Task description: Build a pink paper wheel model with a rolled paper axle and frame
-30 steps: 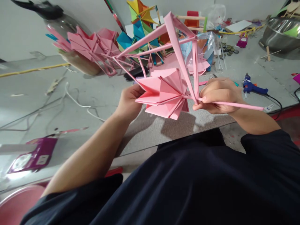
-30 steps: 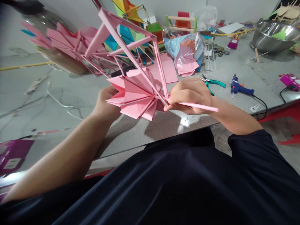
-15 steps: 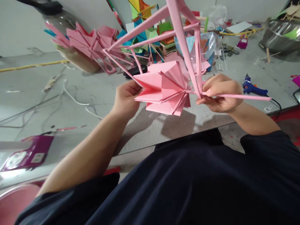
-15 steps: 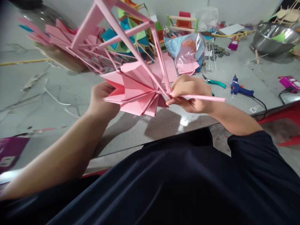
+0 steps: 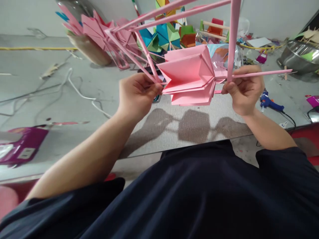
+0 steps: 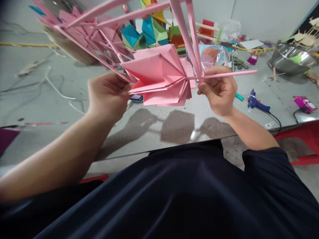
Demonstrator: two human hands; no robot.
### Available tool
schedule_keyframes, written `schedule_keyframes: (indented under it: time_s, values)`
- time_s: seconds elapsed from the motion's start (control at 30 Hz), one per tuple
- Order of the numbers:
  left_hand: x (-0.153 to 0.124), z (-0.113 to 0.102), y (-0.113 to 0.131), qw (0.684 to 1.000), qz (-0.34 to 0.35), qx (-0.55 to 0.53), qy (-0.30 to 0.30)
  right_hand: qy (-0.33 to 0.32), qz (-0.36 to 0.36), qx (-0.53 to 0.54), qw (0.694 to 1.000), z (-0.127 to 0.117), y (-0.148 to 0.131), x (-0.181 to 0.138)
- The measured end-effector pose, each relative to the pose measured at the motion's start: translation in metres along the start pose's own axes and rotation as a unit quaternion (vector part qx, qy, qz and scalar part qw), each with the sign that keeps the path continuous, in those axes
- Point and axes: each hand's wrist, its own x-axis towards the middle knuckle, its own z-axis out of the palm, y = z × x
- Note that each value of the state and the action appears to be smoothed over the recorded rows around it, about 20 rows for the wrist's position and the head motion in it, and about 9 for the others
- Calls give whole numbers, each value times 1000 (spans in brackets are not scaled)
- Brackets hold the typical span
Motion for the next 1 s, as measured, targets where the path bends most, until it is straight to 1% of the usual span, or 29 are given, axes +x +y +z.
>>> schedule_keyframes:
  time_s: [0.13, 0.2, 0.3, 0.5, 0.63, 0.8, 0.9, 1.0]
  values:
    - [1, -1, -3, 999, -20, 13, -32, 18, 2, 56, 998, 3, 1, 8]
    - [1, 0, -4, 999, -29, 12, -37, 19, 20, 65, 997, 1, 4, 12]
    - [0, 3, -5, 998, -50, -1, -41, 21, 67, 59, 996, -1, 12, 13]
    - [-2, 8, -7, 995, -81, -23, -53, 21, 133, 28, 991, -9, 30, 14]
    - [-2, 9, -8, 995, -80, -26, -60, 17, 220, 8, 975, -16, 33, 17]
    - [-3, 9, -8, 995, -75, -18, -68, 16, 332, 13, 943, -19, 26, 20]
    - [-3, 8, -9, 995, -71, -10, -71, 23, 369, 32, 928, -18, 27, 21]
    - [-4, 7, -9, 995, -75, -14, -67, 17, 376, 53, 925, -18, 31, 22]
